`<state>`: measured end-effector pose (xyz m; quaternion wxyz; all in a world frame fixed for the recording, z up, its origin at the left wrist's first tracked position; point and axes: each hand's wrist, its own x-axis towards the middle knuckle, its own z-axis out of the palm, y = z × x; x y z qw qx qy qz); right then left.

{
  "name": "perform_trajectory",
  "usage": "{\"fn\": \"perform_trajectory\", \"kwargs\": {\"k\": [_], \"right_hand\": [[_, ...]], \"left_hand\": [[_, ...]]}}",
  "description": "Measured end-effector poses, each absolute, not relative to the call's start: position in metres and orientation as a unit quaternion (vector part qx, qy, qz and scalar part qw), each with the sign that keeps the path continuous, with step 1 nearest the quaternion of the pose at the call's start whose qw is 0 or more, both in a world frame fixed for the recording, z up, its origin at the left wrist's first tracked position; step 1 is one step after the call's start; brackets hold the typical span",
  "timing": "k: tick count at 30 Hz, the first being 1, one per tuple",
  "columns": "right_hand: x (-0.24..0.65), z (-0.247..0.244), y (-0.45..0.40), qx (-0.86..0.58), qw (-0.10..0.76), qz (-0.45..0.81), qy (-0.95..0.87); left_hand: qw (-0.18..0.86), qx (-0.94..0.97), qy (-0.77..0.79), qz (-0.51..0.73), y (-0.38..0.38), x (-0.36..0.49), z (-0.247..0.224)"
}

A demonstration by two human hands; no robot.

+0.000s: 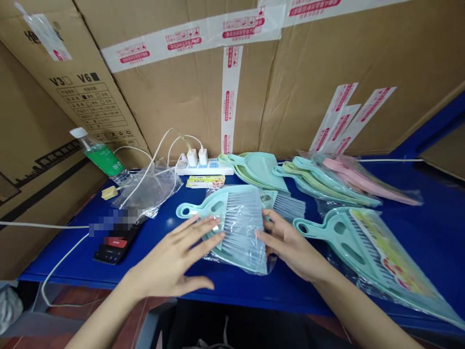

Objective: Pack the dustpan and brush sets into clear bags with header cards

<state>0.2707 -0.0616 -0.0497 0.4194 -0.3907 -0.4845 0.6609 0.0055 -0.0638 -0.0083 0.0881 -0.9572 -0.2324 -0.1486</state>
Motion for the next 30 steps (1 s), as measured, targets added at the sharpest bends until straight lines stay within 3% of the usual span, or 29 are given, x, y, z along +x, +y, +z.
{"fn": "perform_trajectory", "kwargs": {"k": [4,8,18,30], "right_hand": [[0.271,-0.049,-0.063,-0.384,0.400,0.679,-0.481],[0.269,-0.051,-0.063,-0.391,0.396,0.661,-0.503],[0.272,-0.041,-0.066,-0.385,0.427,0.658,-0.486],[0.287,-0.037,-0.063,-0.435,0.489,0.604,-0.455]], "left_hand": [[0.224,-0.942,-0.202,-0.145,-0.065,0.017,-0.012],[0.271,-0.940,-0.156,-0.139,-0.059,0.012,-0.004],[0.282,-0.938,-0.159,-0.126,-0.048,-0.007,0.003],[0.256,-0.872,-0.406,-0.091,-0.019,-0.085,-0.008]]}}
